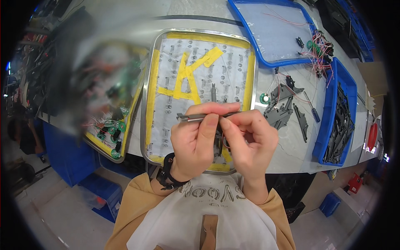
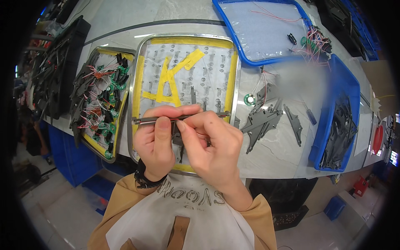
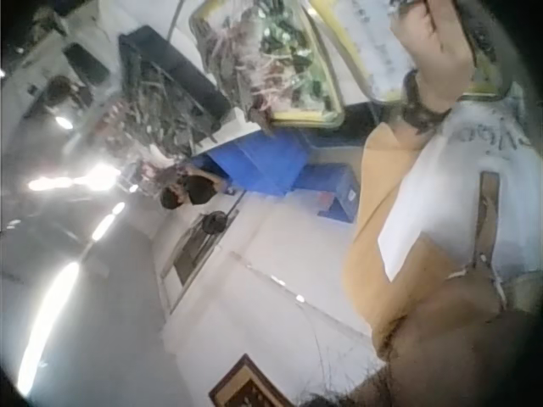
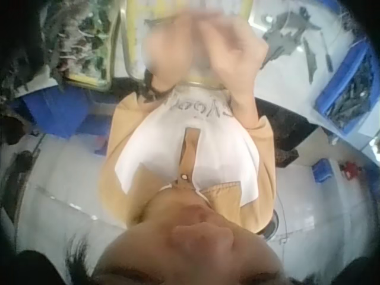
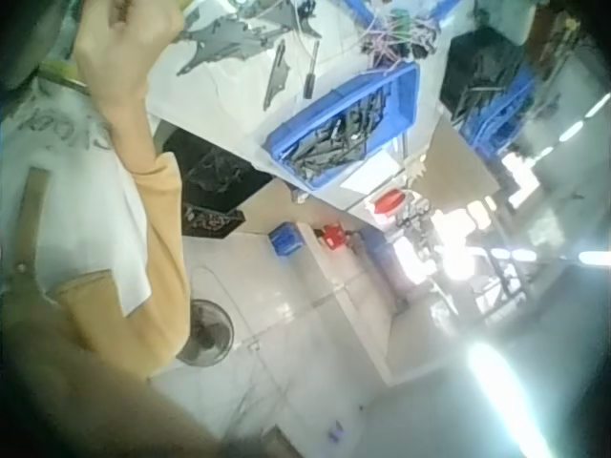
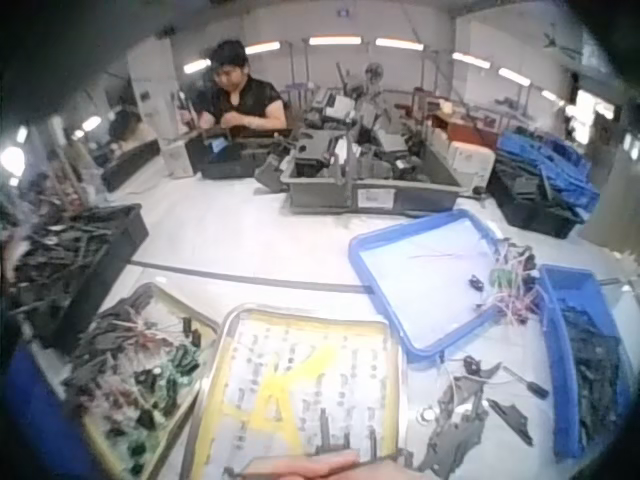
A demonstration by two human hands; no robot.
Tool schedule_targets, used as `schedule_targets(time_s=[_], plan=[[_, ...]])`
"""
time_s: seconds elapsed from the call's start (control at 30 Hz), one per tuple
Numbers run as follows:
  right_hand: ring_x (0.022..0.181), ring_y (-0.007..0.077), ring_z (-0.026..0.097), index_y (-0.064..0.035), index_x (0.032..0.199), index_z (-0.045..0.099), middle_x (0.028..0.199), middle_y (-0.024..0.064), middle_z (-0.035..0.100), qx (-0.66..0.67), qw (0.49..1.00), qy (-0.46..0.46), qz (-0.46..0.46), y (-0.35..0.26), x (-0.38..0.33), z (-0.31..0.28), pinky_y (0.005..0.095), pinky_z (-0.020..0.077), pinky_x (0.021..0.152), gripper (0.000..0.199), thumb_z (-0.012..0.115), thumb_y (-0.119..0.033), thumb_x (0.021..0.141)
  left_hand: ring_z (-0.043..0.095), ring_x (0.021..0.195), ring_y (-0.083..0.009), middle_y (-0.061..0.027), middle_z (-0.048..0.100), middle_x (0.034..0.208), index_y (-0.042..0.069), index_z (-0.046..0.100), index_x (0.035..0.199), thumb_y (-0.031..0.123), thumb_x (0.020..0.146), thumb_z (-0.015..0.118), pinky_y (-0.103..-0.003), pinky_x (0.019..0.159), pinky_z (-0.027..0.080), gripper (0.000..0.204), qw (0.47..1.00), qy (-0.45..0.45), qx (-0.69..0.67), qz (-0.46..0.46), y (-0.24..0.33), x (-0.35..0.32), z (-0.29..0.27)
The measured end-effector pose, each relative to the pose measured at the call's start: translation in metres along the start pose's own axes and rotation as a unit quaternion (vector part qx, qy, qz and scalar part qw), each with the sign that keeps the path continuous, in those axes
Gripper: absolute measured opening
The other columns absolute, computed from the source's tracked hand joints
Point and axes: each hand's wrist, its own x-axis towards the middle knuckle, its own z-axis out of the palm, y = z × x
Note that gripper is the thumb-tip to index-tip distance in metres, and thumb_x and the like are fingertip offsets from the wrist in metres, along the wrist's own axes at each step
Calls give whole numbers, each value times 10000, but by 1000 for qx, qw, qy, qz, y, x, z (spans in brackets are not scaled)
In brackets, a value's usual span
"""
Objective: The person assembles a toy component by connecting electronic wires and plastic toy parts to a circuit board. The person uses tweezers to manipulate the small parts.
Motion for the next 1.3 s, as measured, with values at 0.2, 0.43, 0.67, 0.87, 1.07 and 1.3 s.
schedule_targets(time_s=[0.2,0.43,0.67,0.87,1.07,1.3], plan=[[490,16,433,19,728,538,592,4,537,86,996,-5,40,-9,4,-2,156,312,437,82,607,-12,760,584,936,-263,-249,576,1015,-78,490,989,28,871,459,-317,814,463,162,994,-6,-6,110,-4,-3,3],[478,-11,368,-3,769,499,566,-36,473,292,934,-129,161,16,11,-13,159,276,418,128,614,-59,781,544,991,-353,-333,522,1025,-45,411,962,-48,852,431,-375,834,454,112,972,-87,133,171,-9,2,-4],[715,237,535,14,1040,510,867,125,560,53,988,-143,0,1,-5,7,286,424,595,285,569,-120,795,535,976,-419,-385,445,1084,8,314,1073,115,907,386,-402,841,458,210,921,44,147,357,-7,10,-11],[567,218,518,-9,801,564,677,82,554,-16,999,-40,-30,-1,-1,4,310,389,511,44,574,-41,772,511,1036,-327,-284,439,1181,118,281,1242,235,939,330,-419,865,446,328,967,85,-241,-20,-1,11,0],[477,200,477,-32,770,576,608,67,490,-135,982,48,-125,19,-1,14,292,355,415,79,634,-33,717,500,1041,-230,-178,443,1215,-7,328,1229,77,897,402,-330,896,405,351,923,78,-312,-213,6,13,7],[470,182,456,-61,752,590,571,37,425,-253,946,43,-196,23,-4,11,294,342,419,111,663,-69,669,533,961,-160,-181,508,1156,-44,433,1129,60,901,389,-265,829,428,255,960,78,-232,-138,-3,11,6]])
